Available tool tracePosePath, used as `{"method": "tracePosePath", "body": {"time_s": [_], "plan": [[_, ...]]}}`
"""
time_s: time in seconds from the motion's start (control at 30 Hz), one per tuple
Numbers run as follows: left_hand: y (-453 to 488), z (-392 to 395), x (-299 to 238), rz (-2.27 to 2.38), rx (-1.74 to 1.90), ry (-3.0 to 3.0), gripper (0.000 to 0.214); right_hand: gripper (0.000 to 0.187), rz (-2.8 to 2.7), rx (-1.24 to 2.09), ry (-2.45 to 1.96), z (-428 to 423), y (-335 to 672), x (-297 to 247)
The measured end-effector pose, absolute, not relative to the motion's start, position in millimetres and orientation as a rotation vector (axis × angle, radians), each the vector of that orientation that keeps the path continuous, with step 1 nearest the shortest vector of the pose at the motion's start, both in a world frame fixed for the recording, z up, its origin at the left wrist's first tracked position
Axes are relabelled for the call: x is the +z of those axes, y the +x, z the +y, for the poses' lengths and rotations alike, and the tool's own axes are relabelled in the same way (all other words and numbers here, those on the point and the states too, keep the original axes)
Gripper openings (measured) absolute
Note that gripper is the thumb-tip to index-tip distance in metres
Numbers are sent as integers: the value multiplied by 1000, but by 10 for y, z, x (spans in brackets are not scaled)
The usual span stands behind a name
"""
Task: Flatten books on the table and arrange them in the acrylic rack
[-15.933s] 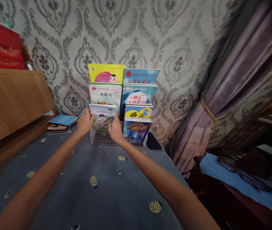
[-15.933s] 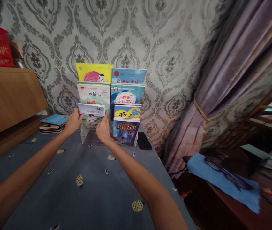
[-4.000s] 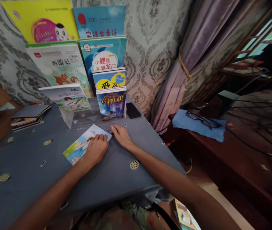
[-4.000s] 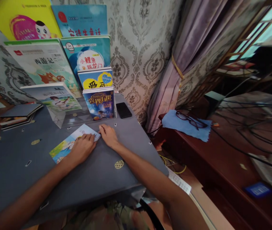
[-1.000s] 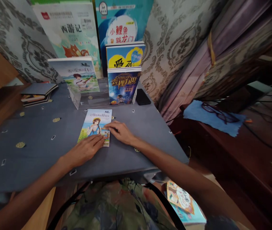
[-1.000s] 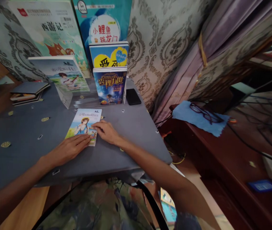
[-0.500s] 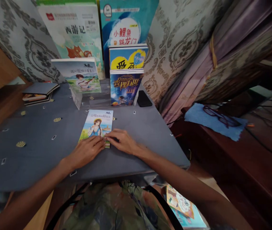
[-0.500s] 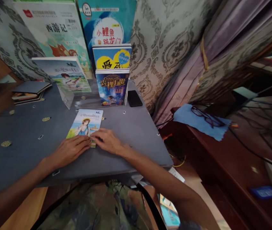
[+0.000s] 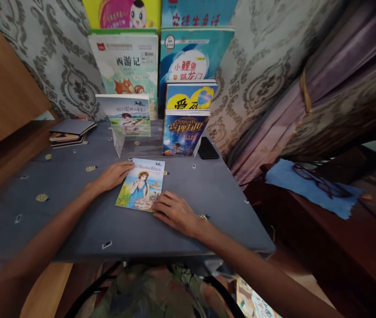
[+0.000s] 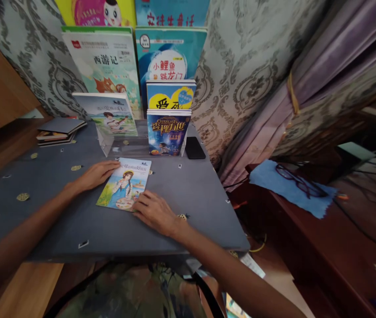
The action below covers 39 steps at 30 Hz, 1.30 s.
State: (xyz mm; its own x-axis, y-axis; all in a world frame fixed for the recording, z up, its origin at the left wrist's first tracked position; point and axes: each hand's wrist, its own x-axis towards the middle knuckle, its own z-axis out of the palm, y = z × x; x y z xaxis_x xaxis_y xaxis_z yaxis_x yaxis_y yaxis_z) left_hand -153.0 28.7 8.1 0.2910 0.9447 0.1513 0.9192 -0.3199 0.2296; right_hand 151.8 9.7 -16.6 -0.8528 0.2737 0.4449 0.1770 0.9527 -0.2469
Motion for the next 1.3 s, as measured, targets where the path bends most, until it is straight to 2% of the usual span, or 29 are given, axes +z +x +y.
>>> {"method": "tracePosePath", "body": {"time_s": [0.43, 0.6, 0.8, 1.1, 1.3], "plan": [[-1403, -766, 121, 1666, 529, 2487, 41, 13, -2575, 362, -334, 100, 1506, -180], [-1374, -480, -10, 1926, 553, 2304, 47, 15, -2533, 427, -552, 89, 1462, -171], [-1196, 1, -209, 1935, 804, 2058, 58, 41, -2590, 279, -976, 119, 1398, -100], [-1280, 293, -169, 1639, 1397, 1109, 56, 38, -2481, 423, -956, 199, 1327, -189], [-1128, 310, -79, 1458, 1283, 737, 46, 40, -2306, 604, -1012, 270, 1342, -373]]}}
